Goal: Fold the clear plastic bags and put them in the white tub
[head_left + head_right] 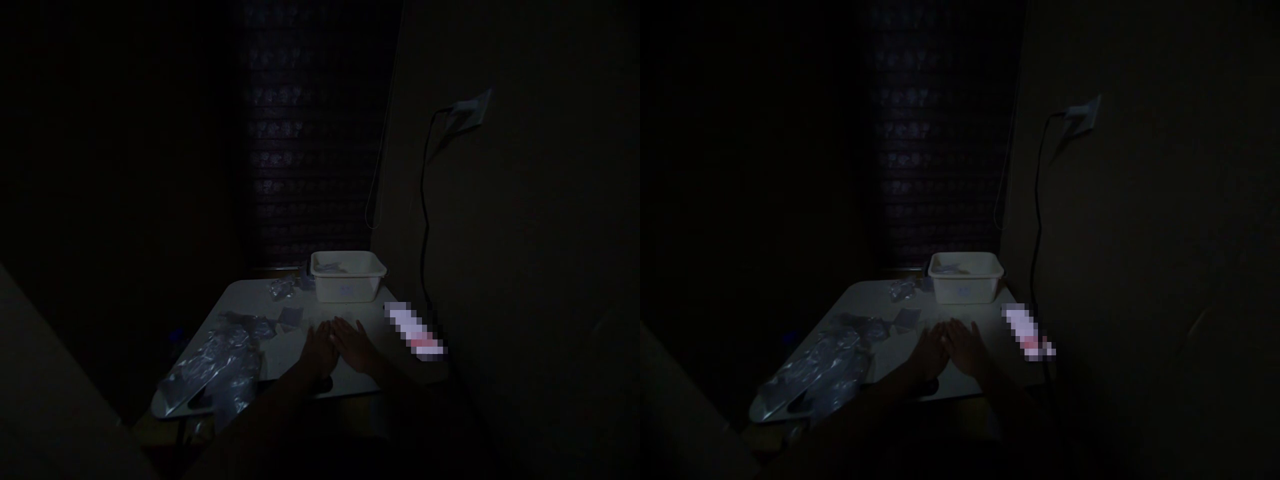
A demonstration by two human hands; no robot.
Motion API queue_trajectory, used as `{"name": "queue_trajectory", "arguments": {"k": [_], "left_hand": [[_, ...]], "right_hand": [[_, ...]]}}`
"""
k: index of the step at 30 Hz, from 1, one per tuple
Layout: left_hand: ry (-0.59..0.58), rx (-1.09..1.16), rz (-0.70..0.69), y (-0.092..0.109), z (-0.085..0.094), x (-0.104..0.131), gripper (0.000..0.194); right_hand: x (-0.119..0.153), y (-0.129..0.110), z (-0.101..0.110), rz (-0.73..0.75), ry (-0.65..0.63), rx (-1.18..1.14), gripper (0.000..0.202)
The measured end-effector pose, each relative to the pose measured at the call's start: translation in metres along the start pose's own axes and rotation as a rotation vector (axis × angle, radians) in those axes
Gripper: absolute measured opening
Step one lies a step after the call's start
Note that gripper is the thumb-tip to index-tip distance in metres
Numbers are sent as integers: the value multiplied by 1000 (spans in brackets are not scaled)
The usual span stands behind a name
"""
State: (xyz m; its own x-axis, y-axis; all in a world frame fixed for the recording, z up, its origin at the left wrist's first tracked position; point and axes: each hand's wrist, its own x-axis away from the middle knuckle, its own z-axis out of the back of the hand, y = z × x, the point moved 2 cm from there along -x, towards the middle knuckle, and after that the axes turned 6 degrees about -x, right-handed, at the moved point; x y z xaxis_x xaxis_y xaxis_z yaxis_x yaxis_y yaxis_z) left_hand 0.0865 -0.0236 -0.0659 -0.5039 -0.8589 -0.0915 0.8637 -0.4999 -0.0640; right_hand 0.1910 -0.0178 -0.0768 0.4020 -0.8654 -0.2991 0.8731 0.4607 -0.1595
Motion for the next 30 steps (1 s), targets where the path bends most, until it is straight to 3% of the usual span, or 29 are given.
{"name": "queue_trajectory", "arguments": {"k": [8, 14, 22, 26, 30], "left_hand": [[-19, -86, 150, -3, -5, 4, 63], [-33, -93, 233, -17, 0, 6, 65], [37, -64, 87, -16, 1, -3, 52], [8, -78, 92, -14, -4, -3, 54], [-14, -94, 153, -20, -7, -1, 63]], "right_hand": [[10, 15, 3, -82, 23, 81, 48], [15, 26, 9, -131, 99, 137, 45], [-3, 19, 10, -49, 120, 102, 45], [-7, 14, 1, 18, 47, 88, 45], [-4, 20, -1, -9, 26, 112, 46]]}}
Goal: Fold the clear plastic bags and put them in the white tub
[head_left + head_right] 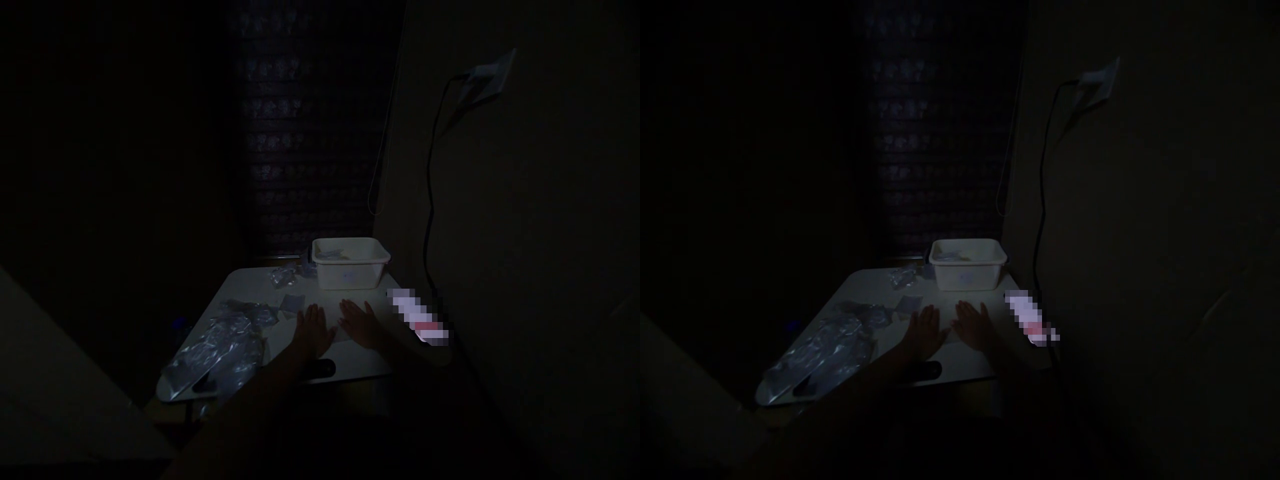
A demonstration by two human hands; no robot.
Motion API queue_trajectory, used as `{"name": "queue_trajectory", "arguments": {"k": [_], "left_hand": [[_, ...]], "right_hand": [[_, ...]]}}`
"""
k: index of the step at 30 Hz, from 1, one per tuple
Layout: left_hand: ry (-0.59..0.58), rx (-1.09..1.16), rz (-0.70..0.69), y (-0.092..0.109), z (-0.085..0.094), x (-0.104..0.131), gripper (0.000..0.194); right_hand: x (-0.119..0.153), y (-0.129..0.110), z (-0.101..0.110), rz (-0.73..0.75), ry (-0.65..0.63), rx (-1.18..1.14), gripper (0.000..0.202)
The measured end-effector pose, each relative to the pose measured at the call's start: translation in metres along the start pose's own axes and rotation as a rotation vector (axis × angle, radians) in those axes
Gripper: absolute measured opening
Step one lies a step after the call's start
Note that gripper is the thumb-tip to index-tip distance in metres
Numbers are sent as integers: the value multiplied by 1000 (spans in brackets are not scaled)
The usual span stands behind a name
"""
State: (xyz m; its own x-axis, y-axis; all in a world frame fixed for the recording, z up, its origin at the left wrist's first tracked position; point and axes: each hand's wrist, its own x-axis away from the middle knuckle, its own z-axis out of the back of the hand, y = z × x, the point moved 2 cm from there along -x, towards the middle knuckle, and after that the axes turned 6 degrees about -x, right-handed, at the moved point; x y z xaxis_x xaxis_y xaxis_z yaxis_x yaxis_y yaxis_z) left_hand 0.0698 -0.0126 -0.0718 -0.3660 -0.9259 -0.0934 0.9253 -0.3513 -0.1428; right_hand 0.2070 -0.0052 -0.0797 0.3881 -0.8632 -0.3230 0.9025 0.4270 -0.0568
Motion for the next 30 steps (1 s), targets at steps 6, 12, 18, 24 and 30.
{"name": "queue_trajectory", "arguments": {"k": [6, 12, 18, 24, 30], "left_hand": [[-31, -2, 65, -8, 0, 1, 67], [95, -28, -50, -14, 25, 4, 50], [118, -123, -510, 16, 49, 11, 23], [122, -188, -535, 42, 43, 9, 16], [95, -133, -534, 48, 50, 10, 21]], "right_hand": [[4, 9, 6, -72, 8, 15, 44], [7, 30, 0, -87, 148, 117, 37], [8, 48, 5, -15, 265, 201, 33], [10, 41, 21, -103, 202, 83, 33], [9, 37, 26, -156, 124, -105, 35]]}}
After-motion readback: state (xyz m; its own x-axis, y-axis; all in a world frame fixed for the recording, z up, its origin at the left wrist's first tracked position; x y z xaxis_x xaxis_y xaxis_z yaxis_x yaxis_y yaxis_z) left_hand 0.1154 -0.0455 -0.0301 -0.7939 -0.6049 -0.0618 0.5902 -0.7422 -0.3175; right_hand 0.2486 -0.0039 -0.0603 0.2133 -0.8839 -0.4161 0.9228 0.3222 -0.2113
